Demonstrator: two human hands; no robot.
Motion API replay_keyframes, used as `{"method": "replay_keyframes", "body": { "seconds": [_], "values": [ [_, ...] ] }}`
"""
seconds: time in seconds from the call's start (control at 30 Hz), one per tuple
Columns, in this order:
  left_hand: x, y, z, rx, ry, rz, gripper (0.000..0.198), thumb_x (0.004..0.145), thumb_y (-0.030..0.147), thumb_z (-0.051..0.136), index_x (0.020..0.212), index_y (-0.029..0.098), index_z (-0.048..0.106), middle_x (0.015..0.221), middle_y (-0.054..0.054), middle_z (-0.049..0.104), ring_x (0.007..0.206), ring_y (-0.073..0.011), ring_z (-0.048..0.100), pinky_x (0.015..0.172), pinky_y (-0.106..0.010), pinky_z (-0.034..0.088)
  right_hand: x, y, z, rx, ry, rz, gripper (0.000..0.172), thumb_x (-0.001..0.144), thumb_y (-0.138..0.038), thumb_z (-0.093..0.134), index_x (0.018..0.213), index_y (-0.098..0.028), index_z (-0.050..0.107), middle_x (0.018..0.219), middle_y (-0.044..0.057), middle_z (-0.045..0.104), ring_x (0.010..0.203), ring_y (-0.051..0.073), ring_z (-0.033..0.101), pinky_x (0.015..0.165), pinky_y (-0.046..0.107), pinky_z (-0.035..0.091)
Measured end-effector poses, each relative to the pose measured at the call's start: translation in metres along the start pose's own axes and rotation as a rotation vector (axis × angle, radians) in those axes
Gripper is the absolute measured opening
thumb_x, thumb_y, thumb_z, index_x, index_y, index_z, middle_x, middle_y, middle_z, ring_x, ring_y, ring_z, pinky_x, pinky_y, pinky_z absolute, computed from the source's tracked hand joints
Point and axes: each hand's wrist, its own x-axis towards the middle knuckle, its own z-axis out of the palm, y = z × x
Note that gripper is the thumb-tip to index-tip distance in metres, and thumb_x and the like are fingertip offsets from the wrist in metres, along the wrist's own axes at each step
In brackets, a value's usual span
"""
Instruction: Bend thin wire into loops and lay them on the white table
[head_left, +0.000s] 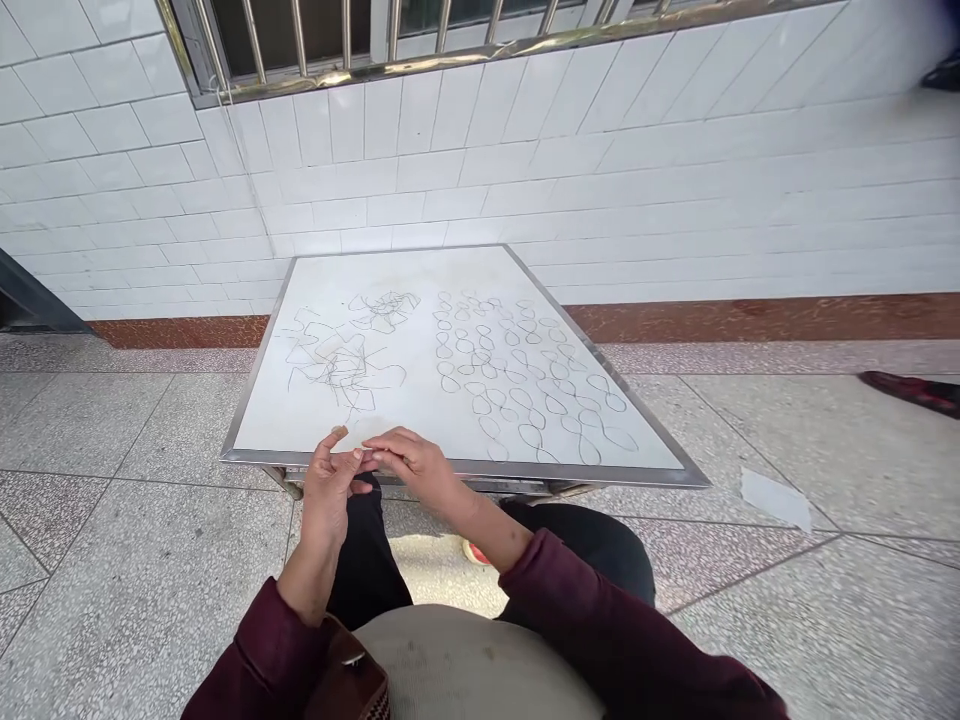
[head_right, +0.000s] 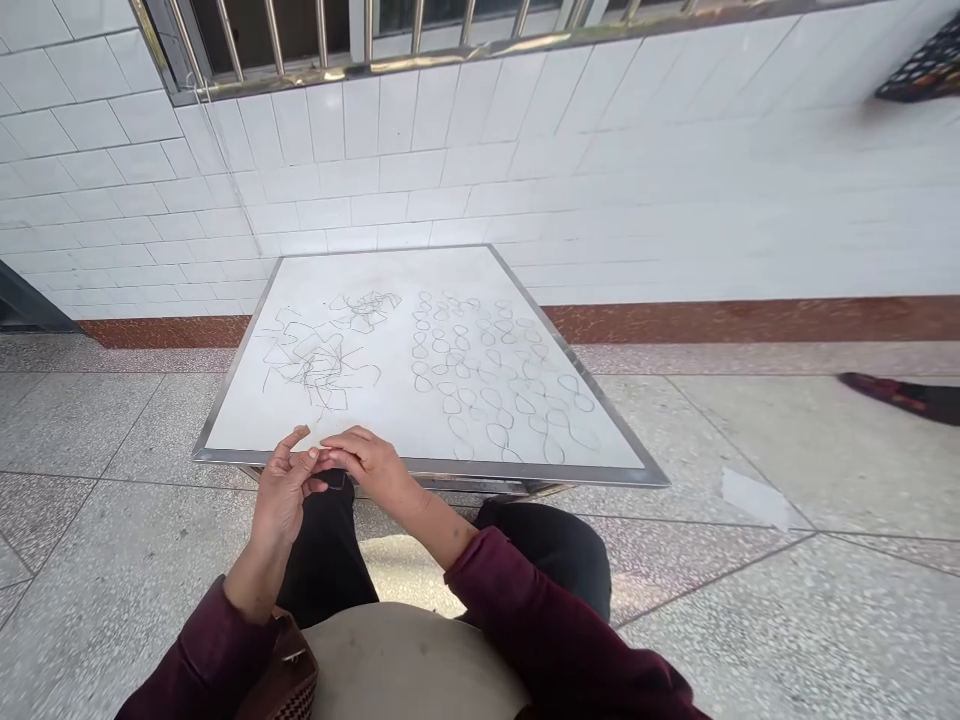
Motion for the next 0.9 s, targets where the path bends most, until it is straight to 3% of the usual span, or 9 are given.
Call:
{"method": "replay_keyframes", "body": {
  "seconds": [0.1,0.17,0.27,0.33,0.43,0.5,0.6,0.7,0.9],
  "values": [
    [-0.01,0.006,-0.013,0.132,-0.006,0.048,0.056,0.078,0.046,0.073,0.123,0.017,0.057,0.084,-0.006,0.073,0.059,-0.0127,0.066,0.043,-0.018,0.04,-0.011,-0.004,-0.017,0.052,0.025,0.159,0.023,0.094,-0.029,0.053,0.105,-0.025,0.073,0.088,0.005,0.064,0.072,0.015,0.06,0.069,0.031,0.051],
    [-0.014,0.009,-0.021,0.2,0.061,0.18,0.047,0.083,0.044,0.069,0.121,0.019,0.059,0.088,-0.006,0.073,0.066,-0.0135,0.067,0.048,-0.019,0.042,-0.019,-0.009,-0.027,0.155,-0.005,0.287,0.022,0.092,-0.031,0.055,0.103,-0.024,0.072,0.086,0.003,0.064,0.066,0.013,0.056,0.064,0.029,0.048],
    [-0.021,0.009,-0.025,0.379,0.005,0.378,0.04,0.09,0.039,0.062,0.127,0.025,0.058,0.122,-0.009,0.068,0.114,-0.0215,0.063,0.086,-0.031,0.051,-0.032,-0.021,-0.035,0.358,-0.047,0.423,0.024,0.089,-0.037,0.059,0.102,-0.021,0.072,0.086,0.003,0.064,0.064,0.011,0.051,0.061,0.027,0.044],
    [-0.026,0.009,-0.02,0.573,-0.087,0.512,0.041,0.093,0.036,0.058,0.133,0.028,0.056,0.142,-0.008,0.055,0.136,-0.0242,0.046,0.11,-0.041,0.037,-0.039,-0.029,-0.038,0.48,-0.087,0.481,0.028,0.088,-0.042,0.062,0.101,-0.019,0.072,0.084,0.002,0.062,0.063,0.01,0.047,0.059,0.025,0.04],
    [-0.034,0.006,-0.009,0.773,-0.242,0.643,0.042,0.094,0.032,0.056,0.136,0.03,0.055,0.146,-0.006,0.052,0.143,-0.0247,0.035,0.118,-0.046,0.025,-0.049,-0.037,-0.041,0.629,-0.184,0.55,0.033,0.083,-0.047,0.068,0.097,-0.017,0.072,0.078,0.0,0.058,0.06,0.008,0.042,0.056,0.023,0.033],
    [-0.038,0.001,-0.002,0.761,-0.335,0.604,0.037,0.096,0.033,0.053,0.132,0.029,0.06,0.131,-0.007,0.064,0.134,-0.0246,0.046,0.115,-0.046,0.031,-0.055,-0.04,-0.043,0.713,-0.222,0.572,0.035,0.081,-0.048,0.071,0.094,-0.016,0.072,0.077,-0.001,0.056,0.058,0.007,0.04,0.054,0.023,0.029],
    [-0.042,-0.008,0.005,0.573,-0.366,0.414,0.034,0.095,0.037,0.053,0.125,0.024,0.064,0.099,-0.007,0.073,0.097,-0.021,0.067,0.096,-0.04,0.049,-0.065,-0.044,-0.047,0.783,-0.211,0.584,0.034,0.08,-0.047,0.073,0.093,-0.016,0.07,0.075,-0.001,0.055,0.057,0.007,0.037,0.053,0.023,0.026],
    [-0.045,-0.015,0.011,0.378,-0.365,0.252,0.039,0.092,0.039,0.058,0.127,0.021,0.061,0.085,-0.004,0.071,0.077,-0.0169,0.067,0.078,-0.033,0.055,-0.074,-0.046,-0.051,0.773,-0.188,0.57,0.032,0.082,-0.045,0.073,0.093,-0.016,0.068,0.068,-0.003,0.051,0.058,0.007,0.038,0.054,0.023,0.027],
    [-0.053,-0.014,0.022,0.29,-0.376,0.173,0.038,0.089,0.036,0.063,0.123,0.02,0.064,0.085,-0.004,0.071,0.074,-0.0149,0.066,0.073,-0.029,0.054,-0.086,-0.044,-0.05,0.953,-0.253,0.561,0.029,0.081,-0.04,0.075,0.092,-0.017,0.062,0.074,-0.002,0.055,0.059,0.007,0.044,0.054,0.021,0.031]
  ]
}}
